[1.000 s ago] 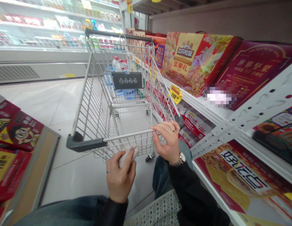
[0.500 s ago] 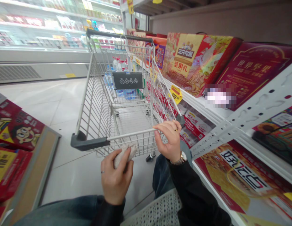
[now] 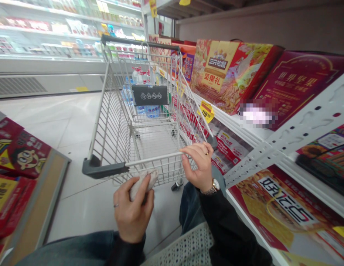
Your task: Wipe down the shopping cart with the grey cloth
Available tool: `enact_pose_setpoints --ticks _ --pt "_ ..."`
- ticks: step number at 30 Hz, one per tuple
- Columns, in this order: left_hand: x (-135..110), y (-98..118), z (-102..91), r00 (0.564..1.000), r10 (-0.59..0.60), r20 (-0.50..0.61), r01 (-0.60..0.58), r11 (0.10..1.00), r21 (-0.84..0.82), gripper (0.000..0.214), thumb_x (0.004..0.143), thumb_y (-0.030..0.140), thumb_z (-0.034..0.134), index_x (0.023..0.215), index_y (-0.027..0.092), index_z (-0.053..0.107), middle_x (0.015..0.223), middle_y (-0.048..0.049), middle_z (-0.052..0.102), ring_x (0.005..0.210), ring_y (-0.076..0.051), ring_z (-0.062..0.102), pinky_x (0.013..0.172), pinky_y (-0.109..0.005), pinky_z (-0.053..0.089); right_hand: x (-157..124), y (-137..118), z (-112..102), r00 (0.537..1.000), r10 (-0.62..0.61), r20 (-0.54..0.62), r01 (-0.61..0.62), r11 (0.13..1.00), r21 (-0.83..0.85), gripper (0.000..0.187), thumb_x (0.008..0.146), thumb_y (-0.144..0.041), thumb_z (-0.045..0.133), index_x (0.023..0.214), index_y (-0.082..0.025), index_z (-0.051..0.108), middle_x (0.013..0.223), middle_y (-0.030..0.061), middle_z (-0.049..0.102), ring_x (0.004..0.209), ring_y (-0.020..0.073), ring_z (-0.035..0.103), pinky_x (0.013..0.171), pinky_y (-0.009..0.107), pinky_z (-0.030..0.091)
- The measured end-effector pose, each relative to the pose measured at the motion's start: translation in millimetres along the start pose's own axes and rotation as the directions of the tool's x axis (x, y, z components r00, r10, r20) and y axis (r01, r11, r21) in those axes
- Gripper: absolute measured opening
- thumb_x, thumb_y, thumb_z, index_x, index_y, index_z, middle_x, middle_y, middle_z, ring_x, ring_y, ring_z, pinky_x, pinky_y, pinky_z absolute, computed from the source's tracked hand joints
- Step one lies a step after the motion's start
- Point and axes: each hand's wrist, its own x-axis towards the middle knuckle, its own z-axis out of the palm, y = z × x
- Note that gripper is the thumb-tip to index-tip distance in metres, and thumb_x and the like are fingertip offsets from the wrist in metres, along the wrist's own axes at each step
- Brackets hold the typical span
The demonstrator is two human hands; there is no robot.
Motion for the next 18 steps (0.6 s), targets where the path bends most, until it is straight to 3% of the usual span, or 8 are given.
enact_pose_setpoints --ticks 5,12,18 --pt "-11.1 -4.9 1.6 0.996 0.053 0.072 -0.052 0.999 -0.006 0.048 0.078 0.013 0.076 0.123 0.023 0.066 0.115 -0.013 0.061 0.106 -0.024 0.061 0.095 -0.039 0.049 -0.9 0.9 -0.1 1.0 0.001 0.005 -0.001 1.0 -0.016 0.014 0.093 -0.021 0.058 0.101 -0.027 0.067 0.097 -0.0017 0.076 0.101 0.0175 0.067 0.114 0.043 0.027" --pt "-2.5 -7.1 -5.5 1.0 -0.016 -0.022 0.016 1.0 0.012 0.055 0.075 0.014 0.078 0.127 0.025 0.065 0.123 -0.0132 0.061 0.11 -0.025 0.06 0.099 -0.042 0.047 -0.7 0.0 -0.6 1.0 0.002 -0.001 -0.002 1.0 -0.004 0.014 0.093 -0.02 0.059 0.101 -0.027 0.068 0.097 -0.0025 0.076 0.101 0.0168 0.067 0.114 0.043 0.026" --pt "-12.5 -11.8 1.9 0.999 0.011 0.04 -0.012 1.0 0.003 0.05 0.076 0.014 0.077 0.124 0.024 0.067 0.117 -0.0133 0.062 0.108 -0.026 0.061 0.097 -0.042 0.049 1.4 -1.0 -0.4 1.0 -0.009 -0.02 0.008 1.0 -0.013 0.014 0.092 -0.019 0.059 0.1 -0.027 0.067 0.095 -0.0026 0.076 0.099 0.0168 0.067 0.113 0.041 0.027"
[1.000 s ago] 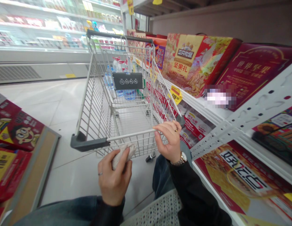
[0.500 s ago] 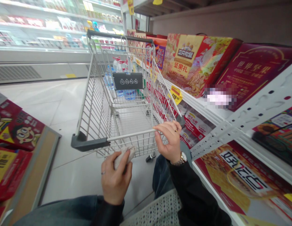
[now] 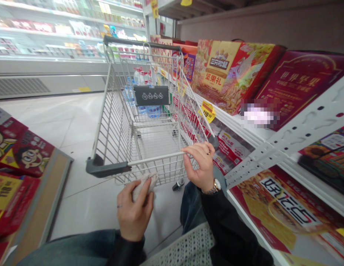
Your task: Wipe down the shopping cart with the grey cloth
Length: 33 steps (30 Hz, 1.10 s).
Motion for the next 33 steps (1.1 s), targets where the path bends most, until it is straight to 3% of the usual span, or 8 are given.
enact_pose_setpoints --ticks 7,13,18,25,33 --pt "2.1 0.2 -6.4 0.996 -0.075 -0.048 0.074 0.997 -0.009 0.052 0.075 0.014 0.078 0.125 0.026 0.067 0.124 -0.0134 0.061 0.111 -0.026 0.06 0.1 -0.044 0.048 -2.0 0.7 -1.1 1.0 0.006 0.021 -0.006 1.0 -0.003 0.015 0.092 -0.02 0.059 0.101 -0.028 0.068 0.097 -0.0021 0.076 0.1 0.0176 0.067 0.112 0.043 0.027" --pt "1.5 5.2 -8.7 0.998 -0.063 0.01 0.063 0.998 -0.021 0.047 0.078 0.011 0.074 0.123 0.024 0.066 0.119 -0.0126 0.06 0.11 -0.024 0.06 0.097 -0.041 0.05 -1.8 0.5 -1.4 1.0 -0.006 0.014 0.007 1.0 -0.01 0.016 0.091 -0.018 0.06 0.101 -0.027 0.069 0.095 -0.0026 0.076 0.099 0.0176 0.067 0.112 0.044 0.027" --pt "9.4 8.4 -16.7 0.992 -0.107 -0.065 0.108 0.994 0.01 0.047 0.078 0.011 0.074 0.122 0.026 0.066 0.12 -0.0105 0.06 0.112 -0.023 0.059 0.1 -0.041 0.049 -3.3 2.6 -2.2 1.0 -0.019 0.009 0.019 1.0 -0.021 0.015 0.091 -0.019 0.061 0.099 -0.027 0.069 0.095 -0.0022 0.076 0.098 0.0183 0.067 0.111 0.044 0.028" --pt "-1.1 5.7 -10.5 0.992 -0.125 -0.007 0.124 0.991 -0.058 0.043 0.08 0.011 0.07 0.12 0.025 0.067 0.117 -0.011 0.06 0.11 -0.023 0.059 0.098 -0.041 0.05 -5.4 4.9 -1.7 1.0 -0.011 0.017 0.012 0.999 -0.035 0.015 0.09 -0.019 0.061 0.099 -0.028 0.07 0.095 -0.0027 0.076 0.099 0.0188 0.068 0.112 0.045 0.028" --pt "1.7 4.1 -15.5 0.984 -0.166 -0.063 0.164 0.986 -0.041 0.047 0.078 0.01 0.071 0.123 0.026 0.068 0.122 -0.0108 0.058 0.113 -0.024 0.057 0.102 -0.042 0.048 -5.8 5.4 -3.2 1.0 -0.019 0.012 0.019 0.999 -0.034 0.014 0.091 -0.021 0.061 0.099 -0.027 0.07 0.095 -0.0022 0.076 0.099 0.0192 0.067 0.111 0.045 0.028"
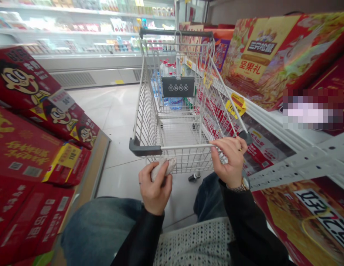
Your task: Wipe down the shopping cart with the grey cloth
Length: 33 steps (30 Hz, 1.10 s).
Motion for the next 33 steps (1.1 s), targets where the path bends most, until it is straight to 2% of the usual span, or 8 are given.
enact_pose_setpoints --ticks 4,10,15,18,23,29,33 --pt "-6.0 -0.2 2.3 0.998 -0.012 0.064 0.014 1.0 -0.025 0.043 0.08 0.01 0.069 0.12 0.024 0.068 0.119 -0.0117 0.058 0.111 -0.023 0.058 0.099 -0.042 0.05 -1.1 1.2 0.7 1.0 0.004 0.005 -0.004 1.0 -0.009 0.014 0.091 -0.021 0.061 0.1 -0.028 0.07 0.096 -0.0025 0.076 0.1 0.0193 0.067 0.111 0.045 0.028" --pt "1.6 -0.4 -4.4 1.0 -0.028 -0.014 0.028 1.0 0.007 0.05 0.079 0.01 0.071 0.126 0.027 0.066 0.124 -0.0105 0.058 0.115 -0.023 0.057 0.104 -0.043 0.047 -1.1 1.3 0.5 1.0 -0.004 0.002 0.004 1.0 -0.021 0.013 0.091 -0.022 0.062 0.099 -0.028 0.07 0.095 -0.0025 0.076 0.099 0.0196 0.068 0.113 0.046 0.028" --pt "-7.7 -6.0 2.1 0.999 -0.035 0.012 0.035 0.999 -0.036 0.044 0.077 0.01 0.073 0.119 0.024 0.07 0.119 -0.0098 0.059 0.111 -0.022 0.058 0.1 -0.039 0.05 -1.3 2.7 1.0 1.0 -0.006 -0.001 0.006 1.0 -0.028 0.012 0.09 -0.022 0.062 0.098 -0.028 0.07 0.094 -0.0031 0.076 0.099 0.0192 0.068 0.112 0.045 0.028" --pt "-9.7 -8.6 2.0 0.999 -0.042 0.011 0.043 0.998 -0.036 0.048 0.077 0.009 0.073 0.121 0.026 0.069 0.12 -0.0093 0.059 0.111 -0.022 0.058 0.1 -0.039 0.05 -0.9 2.6 0.9 1.0 -0.01 0.002 0.01 1.0 -0.028 0.013 0.091 -0.022 0.062 0.099 -0.028 0.07 0.094 -0.0031 0.076 0.099 0.019 0.067 0.112 0.045 0.028" --pt "-3.1 -12.3 -4.1 0.994 -0.048 -0.098 0.049 0.999 0.016 0.052 0.075 0.01 0.074 0.124 0.029 0.068 0.123 -0.0089 0.059 0.112 -0.022 0.059 0.101 -0.041 0.049 -1.4 2.0 0.1 1.0 -0.009 0.007 0.01 1.0 -0.025 0.013 0.091 -0.023 0.061 0.098 -0.028 0.07 0.094 -0.0031 0.076 0.099 0.0187 0.067 0.112 0.045 0.028" --pt "-11.4 -17.7 0.3 0.997 -0.063 -0.039 0.063 0.998 -0.017 0.043 0.077 0.011 0.072 0.118 0.024 0.07 0.12 -0.0097 0.06 0.11 -0.022 0.06 0.1 -0.04 0.051 -2.6 3.6 0.8 1.0 -0.001 0.007 0.001 1.0 -0.031 0.012 0.091 -0.023 0.062 0.098 -0.028 0.07 0.094 -0.0032 0.075 0.099 0.0186 0.067 0.113 0.045 0.027" --pt "-5.9 -17.8 -5.0 0.995 -0.079 -0.068 0.079 0.997 -0.009 0.047 0.076 0.01 0.072 0.12 0.026 0.07 0.122 -0.0087 0.06 0.111 -0.022 0.06 0.101 -0.041 0.05 -2.6 3.3 0.2 1.0 -0.003 0.007 0.004 1.0 -0.031 0.012 0.092 -0.024 0.061 0.098 -0.028 0.07 0.094 -0.003 0.076 0.098 0.0186 0.068 0.113 0.046 0.026"
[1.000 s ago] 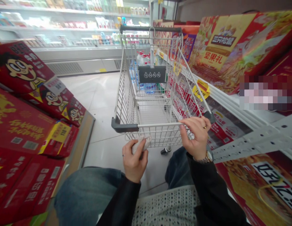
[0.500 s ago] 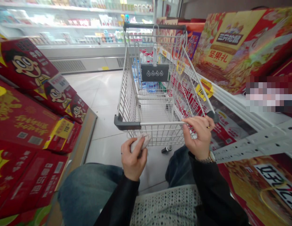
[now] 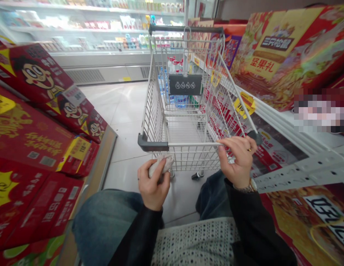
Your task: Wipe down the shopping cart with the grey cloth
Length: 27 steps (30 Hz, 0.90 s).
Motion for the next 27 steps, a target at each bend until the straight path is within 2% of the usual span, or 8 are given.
enact_pose_setpoints --ticks 3,9,15,20,27 --pt "5.1 0.7 -3.6 1.0 -0.01 -0.029 0.01 1.0 0.007 0.048 0.076 0.011 0.073 0.121 0.026 0.069 0.123 -0.0088 0.06 0.111 -0.022 0.059 0.101 -0.041 0.051 0.0 -0.2 0.0 1.0 0.001 0.0 -0.001 1.0 -0.005 0.012 0.092 -0.024 0.061 0.098 -0.028 0.07 0.094 -0.0027 0.076 0.098 0.0187 0.068 0.113 0.046 0.027" --pt "2.7 -1.3 -5.4 0.998 -0.017 0.055 0.018 1.0 -0.015 0.043 0.078 0.012 0.07 0.119 0.024 0.07 0.119 -0.0089 0.061 0.108 -0.021 0.06 0.098 -0.038 0.052 -0.1 0.8 1.9 1.0 -0.009 -0.013 0.009 1.0 -0.015 0.012 0.091 -0.025 0.06 0.098 -0.028 0.07 0.093 -0.0023 0.076 0.099 0.0196 0.067 0.112 0.047 0.028" --pt "7.2 -1.2 -9.1 0.998 -0.03 -0.046 0.031 0.999 0.027 0.047 0.075 0.011 0.073 0.12 0.025 0.07 0.121 -0.0085 0.062 0.108 -0.021 0.061 0.099 -0.039 0.052 -0.6 0.0 0.0 1.0 -0.003 -0.006 0.003 1.0 -0.003 0.013 0.091 -0.023 0.061 0.098 -0.028 0.071 0.093 -0.0024 0.076 0.099 0.0196 0.067 0.112 0.047 0.028" --pt "-0.6 -5.5 -5.7 0.998 -0.054 0.026 0.054 0.998 0.012 0.042 0.078 0.012 0.071 0.118 0.024 0.071 0.118 -0.0087 0.062 0.108 -0.021 0.061 0.097 -0.038 0.053 -0.4 -0.5 0.2 1.0 0.003 -0.008 -0.003 1.0 -0.006 0.012 0.091 -0.024 0.062 0.098 -0.028 0.071 0.093 -0.002 0.075 0.098 0.0194 0.067 0.112 0.046 0.028" --pt "5.2 -8.8 -8.3 0.99 -0.099 -0.099 0.102 0.994 0.029 0.042 0.076 0.013 0.072 0.117 0.023 0.071 0.119 -0.0086 0.062 0.107 -0.02 0.063 0.097 -0.037 0.054 -1.6 0.8 1.5 1.0 -0.001 -0.007 0.001 1.0 -0.006 0.013 0.091 -0.024 0.062 0.098 -0.028 0.071 0.094 -0.0021 0.076 0.099 0.0198 0.068 0.113 0.046 0.027"
